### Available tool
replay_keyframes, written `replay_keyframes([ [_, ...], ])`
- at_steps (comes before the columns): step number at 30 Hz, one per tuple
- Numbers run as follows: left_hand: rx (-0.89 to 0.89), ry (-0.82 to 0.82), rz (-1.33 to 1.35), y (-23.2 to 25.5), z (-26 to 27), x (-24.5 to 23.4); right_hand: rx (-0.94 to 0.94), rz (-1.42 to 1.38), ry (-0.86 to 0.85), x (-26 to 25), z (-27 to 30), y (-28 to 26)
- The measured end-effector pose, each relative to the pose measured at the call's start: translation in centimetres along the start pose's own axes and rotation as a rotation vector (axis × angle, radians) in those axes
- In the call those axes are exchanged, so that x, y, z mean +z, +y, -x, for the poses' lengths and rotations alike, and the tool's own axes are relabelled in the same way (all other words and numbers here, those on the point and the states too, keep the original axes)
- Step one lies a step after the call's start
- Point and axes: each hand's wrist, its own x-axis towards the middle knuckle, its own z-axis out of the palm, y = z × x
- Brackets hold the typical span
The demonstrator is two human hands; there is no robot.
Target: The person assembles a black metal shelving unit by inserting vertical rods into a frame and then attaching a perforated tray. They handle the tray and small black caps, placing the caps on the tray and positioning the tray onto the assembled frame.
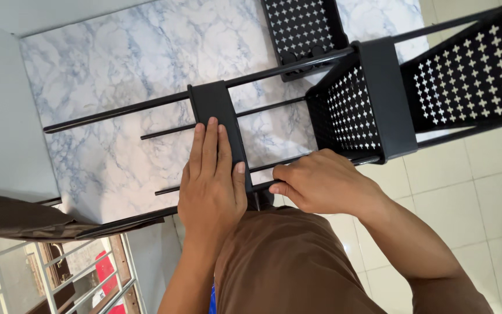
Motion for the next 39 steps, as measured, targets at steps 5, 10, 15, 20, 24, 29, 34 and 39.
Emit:
replay_keyframes([
  [5,0.002,0.022,-0.003,0.3,-0.4,-0.3,-0.039,-0.074,-0.069,-0.8,-0.7,0.3],
  [10,-0.008,0.014,-0.001,0.2,-0.4,-0.4,-0.166,0.047,0.264,1.2,0.2,1.1],
  [15,-0.008,-0.004,-0.017,0.2,-0.1,-0.3,-0.428,0.306,0.727,2.9,2.5,2.7],
  [20,-0.015,0.004,-0.012,0.2,-0.1,-0.2,-0.310,0.320,0.731,3.1,3.6,4.1],
  [24,-0.011,0.015,-0.023,0.2,-0.1,-0.2,-0.281,0.304,0.662,2.9,3.1,4.4],
  [29,0.000,0.031,-0.018,0.1,-0.2,-0.1,-0.113,0.169,0.439,2.0,3.1,4.1],
  [34,0.007,0.043,-0.011,0.0,-0.3,-0.2,0.053,0.174,0.349,2.1,2.2,3.5],
  [39,0.007,0.050,-0.022,0.1,-0.3,-0.1,0.002,0.181,0.460,2.7,2.2,3.8],
])
